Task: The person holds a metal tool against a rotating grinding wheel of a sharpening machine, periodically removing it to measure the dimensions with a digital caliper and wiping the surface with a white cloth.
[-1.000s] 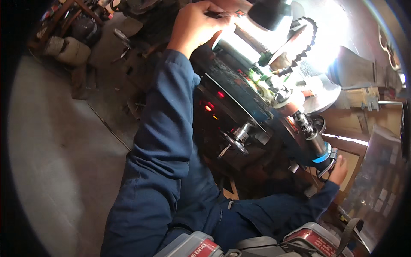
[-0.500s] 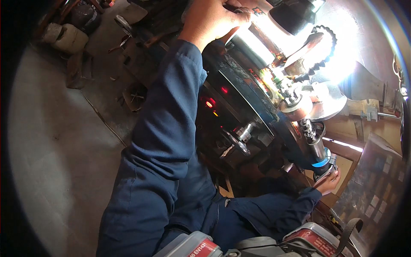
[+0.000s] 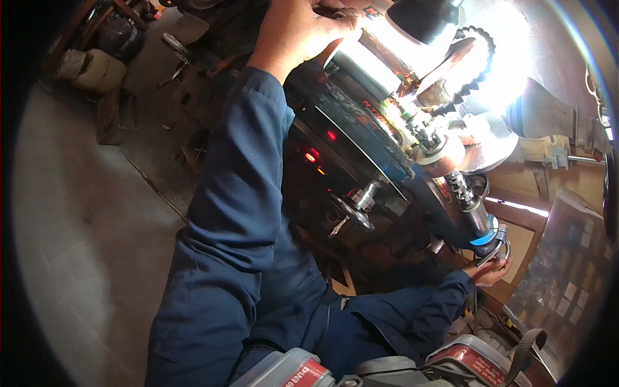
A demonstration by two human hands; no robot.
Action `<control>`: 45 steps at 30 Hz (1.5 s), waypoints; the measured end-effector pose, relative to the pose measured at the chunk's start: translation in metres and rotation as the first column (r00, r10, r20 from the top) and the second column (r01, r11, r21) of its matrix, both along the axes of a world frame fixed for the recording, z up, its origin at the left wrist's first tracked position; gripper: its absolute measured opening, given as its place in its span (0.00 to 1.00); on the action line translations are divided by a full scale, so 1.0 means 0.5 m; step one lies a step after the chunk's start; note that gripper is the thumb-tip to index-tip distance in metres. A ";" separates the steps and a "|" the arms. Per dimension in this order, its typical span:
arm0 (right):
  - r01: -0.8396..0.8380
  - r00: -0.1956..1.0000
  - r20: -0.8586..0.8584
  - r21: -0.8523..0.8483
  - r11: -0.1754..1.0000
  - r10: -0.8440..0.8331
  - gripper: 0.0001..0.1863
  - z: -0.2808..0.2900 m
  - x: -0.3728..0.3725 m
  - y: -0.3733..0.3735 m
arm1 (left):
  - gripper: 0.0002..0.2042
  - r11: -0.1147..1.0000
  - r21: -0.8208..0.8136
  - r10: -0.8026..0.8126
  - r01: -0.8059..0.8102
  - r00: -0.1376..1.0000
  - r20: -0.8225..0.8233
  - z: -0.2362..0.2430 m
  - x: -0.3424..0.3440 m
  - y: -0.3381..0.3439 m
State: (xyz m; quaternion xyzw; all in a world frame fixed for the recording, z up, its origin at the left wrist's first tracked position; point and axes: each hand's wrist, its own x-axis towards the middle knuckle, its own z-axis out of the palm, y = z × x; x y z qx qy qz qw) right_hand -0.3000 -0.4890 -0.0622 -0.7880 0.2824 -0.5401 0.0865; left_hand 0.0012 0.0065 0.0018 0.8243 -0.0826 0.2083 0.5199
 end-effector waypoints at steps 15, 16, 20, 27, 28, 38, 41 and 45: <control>0.054 0.995 0.095 -0.165 0.985 -0.039 0.26 -0.014 -0.007 -0.011 | 0.16 1.000 -0.027 -0.005 0.004 0.999 -0.044 0.002 0.001 -0.005; 0.072 0.997 -0.015 -0.096 0.993 -0.074 0.27 0.002 -0.010 -0.011 | 0.16 1.000 -0.006 0.002 -0.003 0.999 -0.042 0.003 0.002 -0.005; 0.048 0.978 -0.206 0.053 0.997 -0.036 0.27 0.048 -0.004 0.004 | 0.15 0.999 -0.036 -0.037 0.036 0.999 -0.029 -0.002 0.005 -0.003; -0.034 0.924 -0.367 0.192 0.981 0.104 0.22 0.083 -0.003 -0.037 | 0.15 0.999 -0.033 -0.022 0.020 0.999 -0.045 0.005 0.002 -0.008; -0.019 0.931 -0.356 0.165 0.986 0.077 0.21 0.082 -0.007 -0.035 | 0.15 0.999 -0.032 -0.013 0.011 0.998 -0.061 0.007 0.004 -0.015; 0.031 0.978 -0.208 0.027 0.999 -0.025 0.27 0.048 0.003 0.001 | 0.12 1.000 0.019 -0.003 0.004 0.999 -0.052 0.009 -0.001 -0.013; 0.024 0.990 -0.141 -0.043 0.999 -0.030 0.27 0.036 -0.001 -0.005 | 0.11 0.999 0.030 -0.015 0.017 0.999 -0.043 0.003 0.005 -0.015; 0.050 0.998 -0.042 -0.096 0.994 -0.054 0.26 0.010 -0.005 -0.014 | 0.10 0.995 -0.075 -0.064 0.058 0.995 -0.075 0.003 0.005 -0.028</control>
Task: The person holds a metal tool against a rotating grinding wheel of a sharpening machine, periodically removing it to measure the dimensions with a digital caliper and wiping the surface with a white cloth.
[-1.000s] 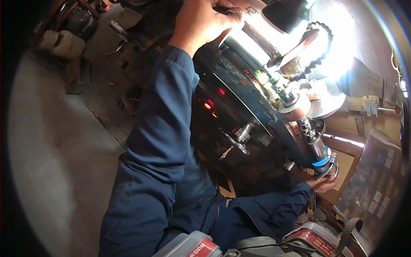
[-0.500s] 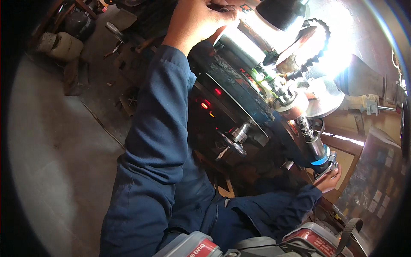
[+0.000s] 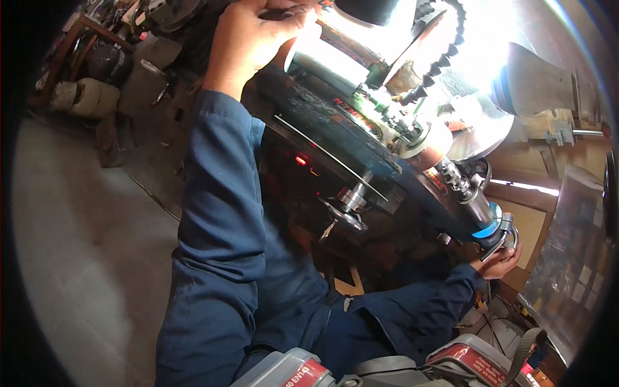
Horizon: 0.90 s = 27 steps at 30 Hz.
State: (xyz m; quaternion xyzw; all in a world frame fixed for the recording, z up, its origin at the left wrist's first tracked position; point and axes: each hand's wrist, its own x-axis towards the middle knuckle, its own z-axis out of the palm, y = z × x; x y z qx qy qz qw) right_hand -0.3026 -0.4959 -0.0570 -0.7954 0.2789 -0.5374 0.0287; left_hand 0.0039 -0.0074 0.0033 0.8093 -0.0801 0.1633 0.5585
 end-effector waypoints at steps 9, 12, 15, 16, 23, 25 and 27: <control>-0.032 0.960 0.275 -0.092 0.995 0.056 0.23 -0.087 0.021 -0.008 | 0.13 0.996 -0.042 -0.083 0.081 0.996 -0.036 -0.040 0.022 0.031; 0.183 0.897 0.441 -0.331 0.926 -0.020 0.23 -0.059 0.087 0.039 | 0.13 0.994 -0.067 -0.088 0.087 0.996 -0.007 -0.049 0.032 0.015; 0.154 0.901 0.434 -0.371 0.916 0.025 0.24 -0.060 0.079 0.028 | 0.12 0.982 -0.132 -0.135 0.135 0.991 0.005 -0.049 0.031 0.012; 0.209 0.870 0.493 -0.326 0.922 -0.023 0.25 -0.071 0.084 0.021 | 0.12 0.983 -0.144 -0.121 0.117 0.993 -0.016 -0.048 0.029 0.008; 0.178 0.889 0.452 -0.490 0.853 0.074 0.23 -0.097 0.071 -0.016 | 0.12 0.983 -0.161 -0.095 0.087 0.995 -0.043 -0.036 0.015 0.001; 0.185 0.890 0.450 -0.501 0.845 0.072 0.23 -0.102 0.063 -0.028 | 0.11 0.986 -0.147 -0.082 0.078 0.996 -0.021 -0.035 0.020 -0.003; 0.178 0.893 0.445 -0.492 0.852 0.070 0.23 -0.099 0.067 -0.014 | 0.11 0.987 -0.134 -0.093 0.089 0.995 -0.023 -0.036 0.021 0.001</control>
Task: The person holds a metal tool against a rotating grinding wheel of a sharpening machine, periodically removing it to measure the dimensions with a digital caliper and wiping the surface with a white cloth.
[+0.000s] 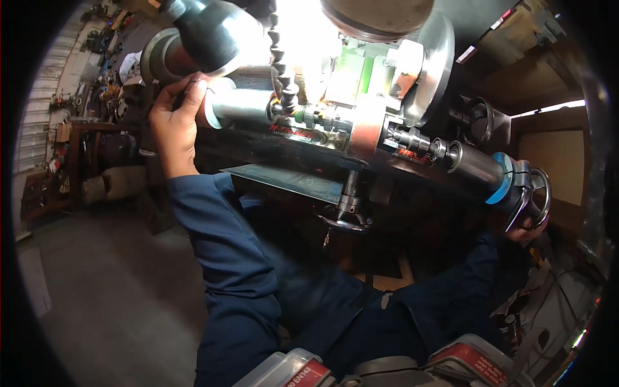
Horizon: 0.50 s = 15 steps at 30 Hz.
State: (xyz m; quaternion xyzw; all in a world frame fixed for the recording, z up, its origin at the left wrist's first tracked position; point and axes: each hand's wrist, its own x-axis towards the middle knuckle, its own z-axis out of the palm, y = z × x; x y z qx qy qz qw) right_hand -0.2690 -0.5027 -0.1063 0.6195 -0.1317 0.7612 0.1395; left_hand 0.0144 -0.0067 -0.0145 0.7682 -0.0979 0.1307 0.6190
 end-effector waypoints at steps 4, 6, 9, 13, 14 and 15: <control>-0.010 1.000 -0.024 0.014 1.000 0.010 0.23 0.003 -0.002 0.011 | 0.12 0.999 0.032 0.029 -0.029 1.000 -0.004 -0.011 0.005 0.010; -0.012 0.999 -0.036 0.025 1.000 0.013 0.23 0.003 -0.007 0.012 | 0.12 0.999 0.001 0.041 -0.041 0.999 -0.026 -0.014 0.006 0.011; -0.010 0.999 -0.053 0.037 0.999 0.012 0.23 0.002 -0.016 0.011 | 0.11 1.000 -0.018 0.019 -0.019 0.999 -0.042 -0.024 0.015 0.025; -0.013 0.997 -0.069 0.054 0.998 0.017 0.23 -0.002 -0.025 0.012 | 0.11 0.999 -0.025 0.018 -0.019 0.999 -0.042 -0.031 0.022 0.033; -0.013 0.997 -0.074 0.059 0.998 0.017 0.23 -0.003 -0.027 0.011 | 0.11 1.000 -0.020 0.014 -0.015 0.999 -0.033 -0.032 0.025 0.038; -0.014 0.997 -0.075 0.061 0.998 0.019 0.23 -0.004 -0.028 0.011 | 0.11 1.000 -0.016 0.011 -0.011 1.000 -0.025 -0.034 0.027 0.040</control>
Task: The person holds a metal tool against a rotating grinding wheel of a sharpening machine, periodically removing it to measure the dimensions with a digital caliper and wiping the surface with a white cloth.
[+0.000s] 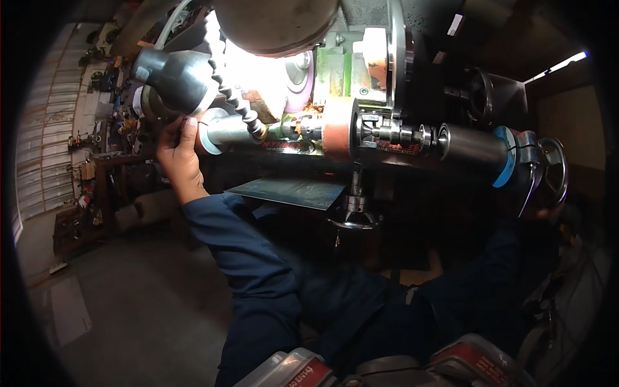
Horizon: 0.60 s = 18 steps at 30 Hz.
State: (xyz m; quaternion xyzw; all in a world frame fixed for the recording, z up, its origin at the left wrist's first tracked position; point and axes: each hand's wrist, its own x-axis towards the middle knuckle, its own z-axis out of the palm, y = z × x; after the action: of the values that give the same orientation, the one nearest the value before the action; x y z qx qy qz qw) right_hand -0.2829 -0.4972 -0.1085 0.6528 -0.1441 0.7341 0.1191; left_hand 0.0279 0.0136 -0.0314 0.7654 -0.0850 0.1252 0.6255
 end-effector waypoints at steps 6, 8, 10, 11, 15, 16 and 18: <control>-0.017 0.999 -0.045 0.021 1.000 0.018 0.23 0.002 -0.014 -0.001 | 0.12 1.000 0.017 -0.007 0.007 1.000 0.012 -0.002 -0.001 0.000; -0.023 0.996 -0.086 0.035 0.999 0.026 0.23 0.006 -0.023 -0.002 | 0.12 0.999 0.033 -0.017 0.017 1.000 0.018 -0.001 -0.001 0.000; -0.028 0.987 -0.154 0.062 0.998 0.037 0.23 0.021 -0.034 0.000 | 0.12 0.999 0.044 -0.024 0.023 0.999 0.022 -0.002 -0.002 0.000; -0.026 0.978 -0.203 0.081 0.996 0.042 0.23 0.038 -0.042 0.003 | 0.12 0.999 0.034 -0.029 0.029 0.999 0.014 -0.006 -0.002 0.000; -0.045 0.896 -0.272 0.731 0.681 0.351 0.24 0.162 -0.046 0.046 | 0.12 0.998 0.051 -0.030 0.029 0.999 0.022 0.001 -0.001 0.009; -0.046 0.894 -0.271 0.736 0.675 0.356 0.24 0.174 -0.040 0.048 | 0.12 0.998 0.059 -0.027 0.026 0.999 0.020 0.005 -0.006 0.011; 0.060 0.829 -0.351 0.830 0.555 0.435 0.25 0.183 -0.027 0.046 | 0.12 0.998 0.066 -0.008 0.007 1.000 0.021 0.005 -0.004 0.002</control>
State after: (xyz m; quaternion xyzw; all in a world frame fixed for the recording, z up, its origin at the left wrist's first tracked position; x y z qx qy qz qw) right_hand -0.2963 -0.4740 -0.0171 0.8169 -0.3524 0.3870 -0.2423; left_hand 0.0260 0.0148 -0.0290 0.7839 -0.0985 0.1280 0.5994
